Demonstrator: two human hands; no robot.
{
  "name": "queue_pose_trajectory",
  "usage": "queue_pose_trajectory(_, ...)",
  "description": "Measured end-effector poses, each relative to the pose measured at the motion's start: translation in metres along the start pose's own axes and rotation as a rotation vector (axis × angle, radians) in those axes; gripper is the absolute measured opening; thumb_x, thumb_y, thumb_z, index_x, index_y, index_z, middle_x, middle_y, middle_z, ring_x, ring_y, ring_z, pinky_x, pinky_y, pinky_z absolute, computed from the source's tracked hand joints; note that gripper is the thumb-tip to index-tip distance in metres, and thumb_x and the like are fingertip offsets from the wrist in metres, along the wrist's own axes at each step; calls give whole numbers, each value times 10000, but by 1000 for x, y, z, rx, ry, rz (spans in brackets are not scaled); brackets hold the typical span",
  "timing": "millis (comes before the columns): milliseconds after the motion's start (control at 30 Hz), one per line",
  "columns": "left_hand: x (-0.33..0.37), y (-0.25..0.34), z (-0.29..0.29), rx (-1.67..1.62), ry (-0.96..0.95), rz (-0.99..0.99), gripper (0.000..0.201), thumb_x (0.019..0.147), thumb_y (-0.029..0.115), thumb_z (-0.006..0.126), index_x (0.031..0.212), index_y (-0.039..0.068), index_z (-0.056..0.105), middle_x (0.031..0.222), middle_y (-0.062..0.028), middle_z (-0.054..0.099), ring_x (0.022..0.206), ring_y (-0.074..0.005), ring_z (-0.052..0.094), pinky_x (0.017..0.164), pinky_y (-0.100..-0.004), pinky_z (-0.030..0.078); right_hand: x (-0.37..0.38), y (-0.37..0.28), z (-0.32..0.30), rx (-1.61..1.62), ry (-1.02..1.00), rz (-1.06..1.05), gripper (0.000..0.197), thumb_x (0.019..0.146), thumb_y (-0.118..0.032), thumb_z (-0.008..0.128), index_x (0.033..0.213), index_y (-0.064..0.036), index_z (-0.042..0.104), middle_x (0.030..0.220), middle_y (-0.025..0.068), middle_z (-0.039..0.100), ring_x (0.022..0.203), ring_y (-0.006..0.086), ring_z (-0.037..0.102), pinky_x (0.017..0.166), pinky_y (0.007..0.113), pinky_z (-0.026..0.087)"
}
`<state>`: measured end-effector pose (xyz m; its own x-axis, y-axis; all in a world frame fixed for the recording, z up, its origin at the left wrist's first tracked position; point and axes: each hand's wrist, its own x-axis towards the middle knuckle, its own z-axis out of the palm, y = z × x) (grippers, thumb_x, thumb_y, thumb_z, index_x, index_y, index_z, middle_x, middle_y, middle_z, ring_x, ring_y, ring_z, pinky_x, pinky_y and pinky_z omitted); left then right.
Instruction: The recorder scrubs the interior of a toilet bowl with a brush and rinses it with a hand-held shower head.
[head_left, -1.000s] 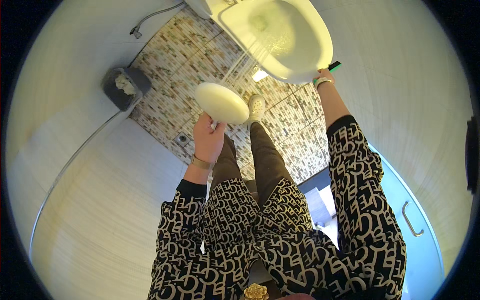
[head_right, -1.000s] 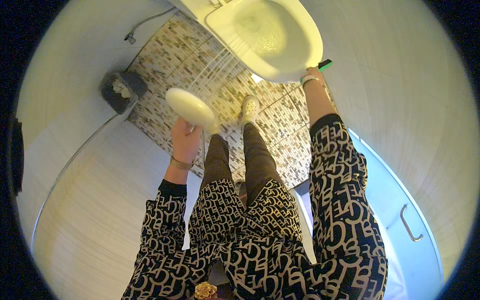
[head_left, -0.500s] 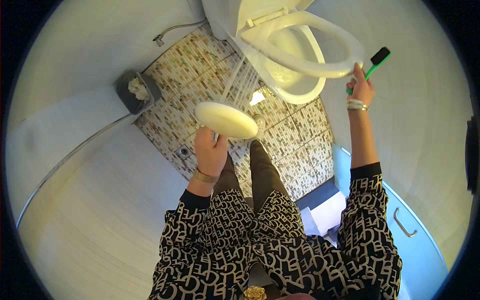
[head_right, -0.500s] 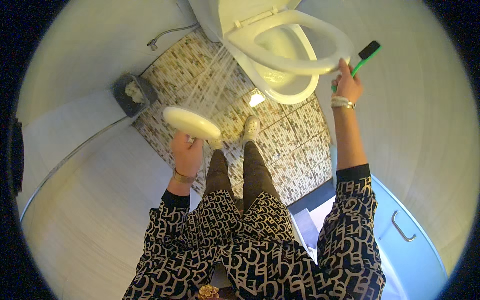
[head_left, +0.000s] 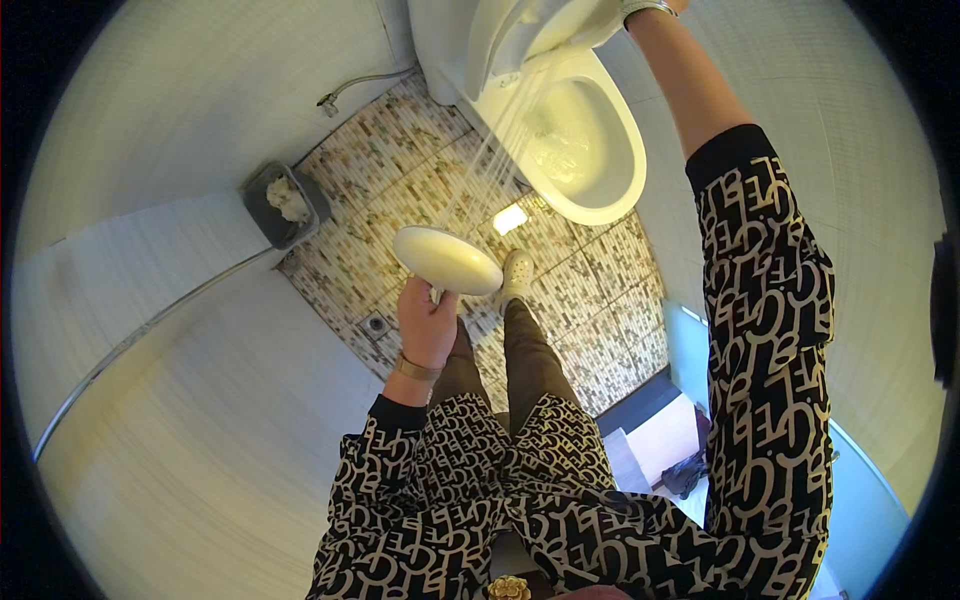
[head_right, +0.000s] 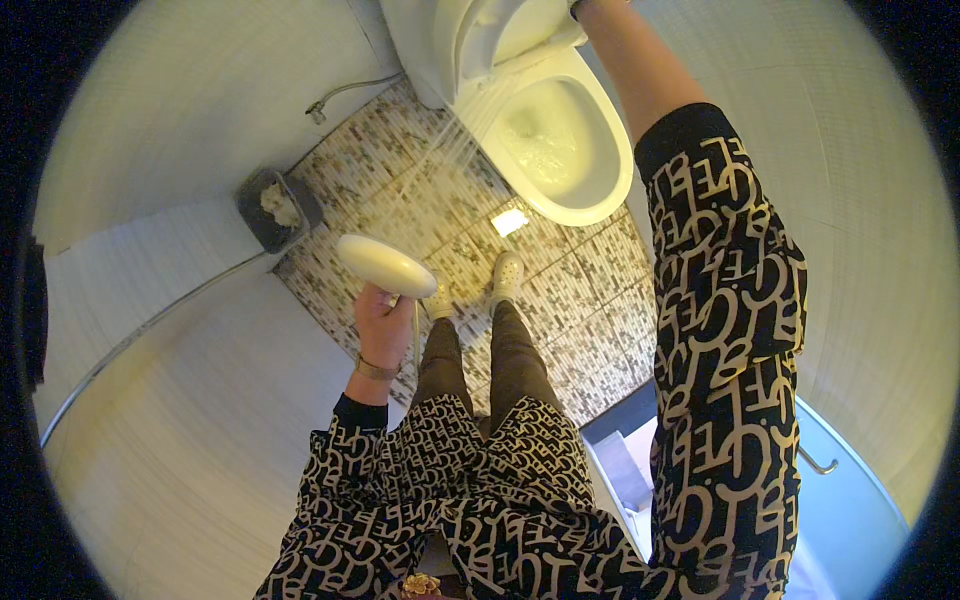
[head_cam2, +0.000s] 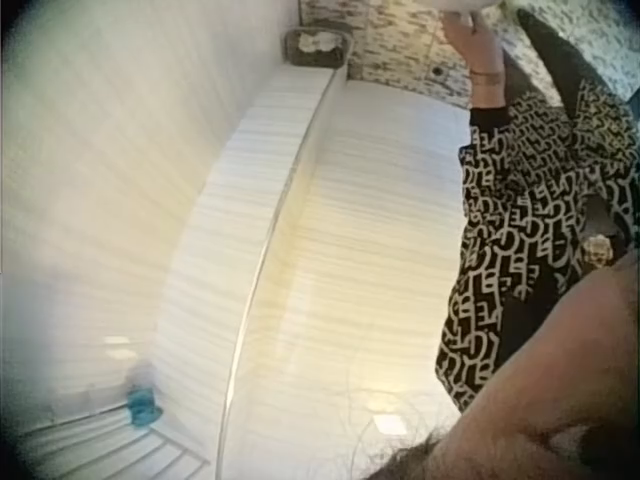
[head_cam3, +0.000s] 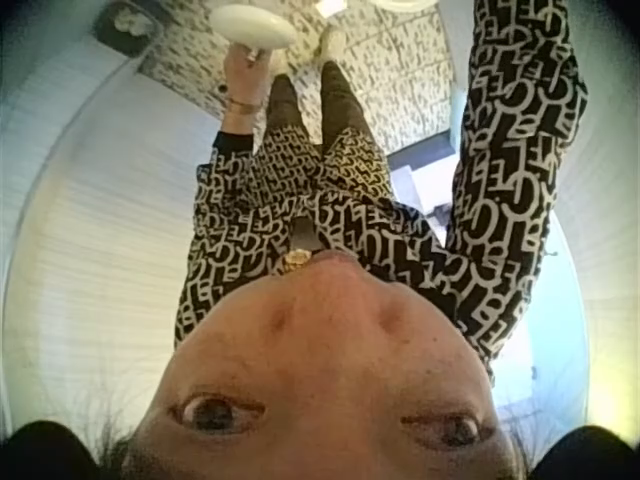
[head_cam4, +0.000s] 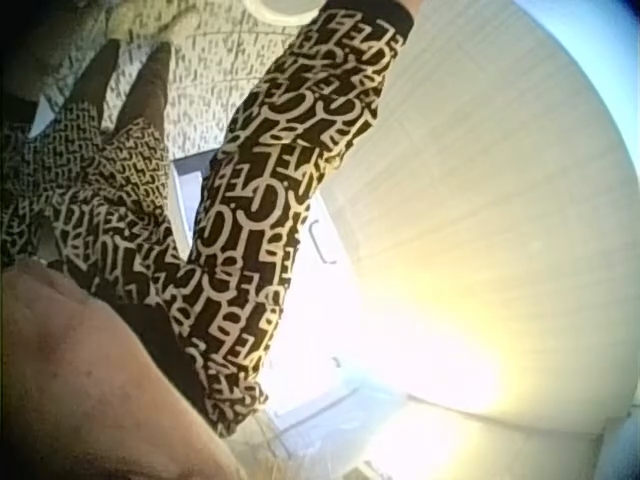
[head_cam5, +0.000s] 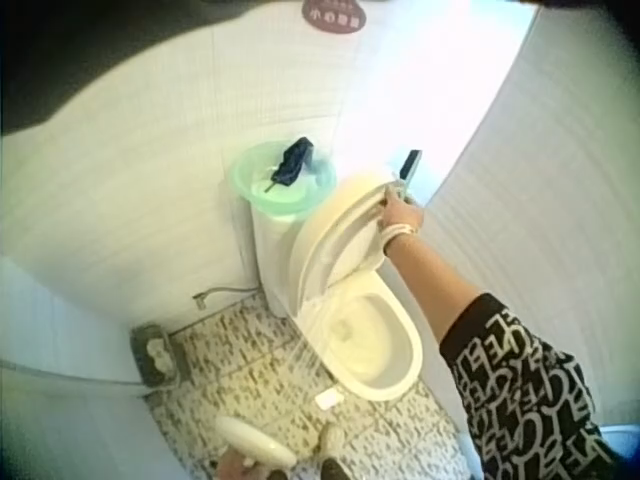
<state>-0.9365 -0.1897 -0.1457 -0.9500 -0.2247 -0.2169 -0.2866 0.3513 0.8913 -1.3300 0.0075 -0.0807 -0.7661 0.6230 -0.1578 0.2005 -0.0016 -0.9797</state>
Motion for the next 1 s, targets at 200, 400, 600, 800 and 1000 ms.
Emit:
queue_pose_trajectory(200, 8, 15, -10, -166, 20, -47, 172, 774, 9, 591, 946, 2, 580, 897, -144, 611, 828, -307, 594, 716, -332, 460, -49, 15, -21, 207, -154, -19, 302, 913, -256, 445, 1018, -15, 596, 539, 21, 474, 408, 104, 360, 388, 273, 318)
queue_pose_trajectory(400, 38, 53, 0, -68, 29, 171, 135, 779, 6, 583, 912, -8, 594, 840, -102, 637, 758, -203, 608, 674, -292, 467, -41, 112, -58, 297, -112, 65, 321, 869, -318, 504, 947, -16, 579, 666, 117, 599, 398, 103, 456, 368, 263, 363)
queue_pose_trajectory(600, 52, 72, 1, 31, 5, 227, 203, 739, -13, 579, 941, 2, 595, 904, -173, 610, 782, -348, 583, 668, -379, 455, -109, 127, -25, 275, -348, -2, 272, 892, -260, 490, 962, -4, 549, 580, 66, 557, 364, 114, 462, 354, 270, 369)
queue_pose_trajectory(800, 33, 72, 15, -8, -6, 252, 267, 723, 8, 617, 988, -18, 606, 938, -117, 634, 757, -233, 590, 716, -339, 467, -37, 129, -11, 132, -65, -134, 283, 852, -241, 514, 803, 34, 562, 601, 134, 560, 574, 222, 549, 555, 348, 419)
queue_pose_trajectory(1000, 28, 49, 12, -505, -21, -12, 409, 778, 11, 609, 1168, 17, 484, 1157, -98, 533, 999, -231, 543, 890, -348, 445, -101, 131, 8, 254, -122, -106, 230, 870, -246, 536, 738, -59, 531, 563, 16, 493, 462, 118, 473, 402, 259, 368)
